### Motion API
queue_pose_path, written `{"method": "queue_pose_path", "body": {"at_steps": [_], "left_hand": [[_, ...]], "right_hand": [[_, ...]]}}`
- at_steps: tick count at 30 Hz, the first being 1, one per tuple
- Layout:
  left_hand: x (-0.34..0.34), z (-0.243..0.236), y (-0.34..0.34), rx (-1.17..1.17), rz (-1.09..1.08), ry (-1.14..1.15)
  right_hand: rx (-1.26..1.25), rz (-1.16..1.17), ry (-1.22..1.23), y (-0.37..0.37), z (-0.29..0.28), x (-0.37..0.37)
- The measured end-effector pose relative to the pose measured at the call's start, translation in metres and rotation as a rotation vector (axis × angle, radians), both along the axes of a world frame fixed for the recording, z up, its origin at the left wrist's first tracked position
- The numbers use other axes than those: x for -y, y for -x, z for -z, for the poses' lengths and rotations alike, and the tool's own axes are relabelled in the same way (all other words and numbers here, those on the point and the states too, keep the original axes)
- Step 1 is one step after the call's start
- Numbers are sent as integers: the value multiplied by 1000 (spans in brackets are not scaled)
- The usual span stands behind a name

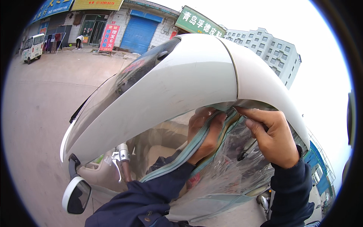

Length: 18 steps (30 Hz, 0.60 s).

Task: The person uses a small metal tool to pry and reseat the zipper tape of a transparent scooter windscreen cover along the top edge of the white fairing. They repeatedly lift the cover edge, insert the tool, and press the zipper into place, working along the seam.

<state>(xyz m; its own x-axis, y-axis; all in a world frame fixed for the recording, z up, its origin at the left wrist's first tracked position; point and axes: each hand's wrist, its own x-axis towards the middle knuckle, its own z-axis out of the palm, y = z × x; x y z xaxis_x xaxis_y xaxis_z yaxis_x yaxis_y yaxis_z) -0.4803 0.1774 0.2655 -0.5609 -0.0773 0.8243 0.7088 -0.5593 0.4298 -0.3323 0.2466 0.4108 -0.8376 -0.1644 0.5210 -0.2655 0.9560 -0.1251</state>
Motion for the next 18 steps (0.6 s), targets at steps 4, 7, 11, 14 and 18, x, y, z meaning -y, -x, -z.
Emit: {"method": "queue_pose_path", "body": {"at_steps": [4,7,11,14,18], "left_hand": [[-16,5,4,-100,189,-197],[-25,11,9,-218,-155,-197],[-42,16,6,-99,90,-369],[-50,19,7,-165,-75,-273],[-53,23,13,-252,-203,-280]], "right_hand": [[166,88,366,-3,-5,2],[61,109,203,-1,5,-3],[-245,32,-578,8,11,-8],[39,72,14,6,-1,-4],[297,128,428,4,-11,-3]]}}
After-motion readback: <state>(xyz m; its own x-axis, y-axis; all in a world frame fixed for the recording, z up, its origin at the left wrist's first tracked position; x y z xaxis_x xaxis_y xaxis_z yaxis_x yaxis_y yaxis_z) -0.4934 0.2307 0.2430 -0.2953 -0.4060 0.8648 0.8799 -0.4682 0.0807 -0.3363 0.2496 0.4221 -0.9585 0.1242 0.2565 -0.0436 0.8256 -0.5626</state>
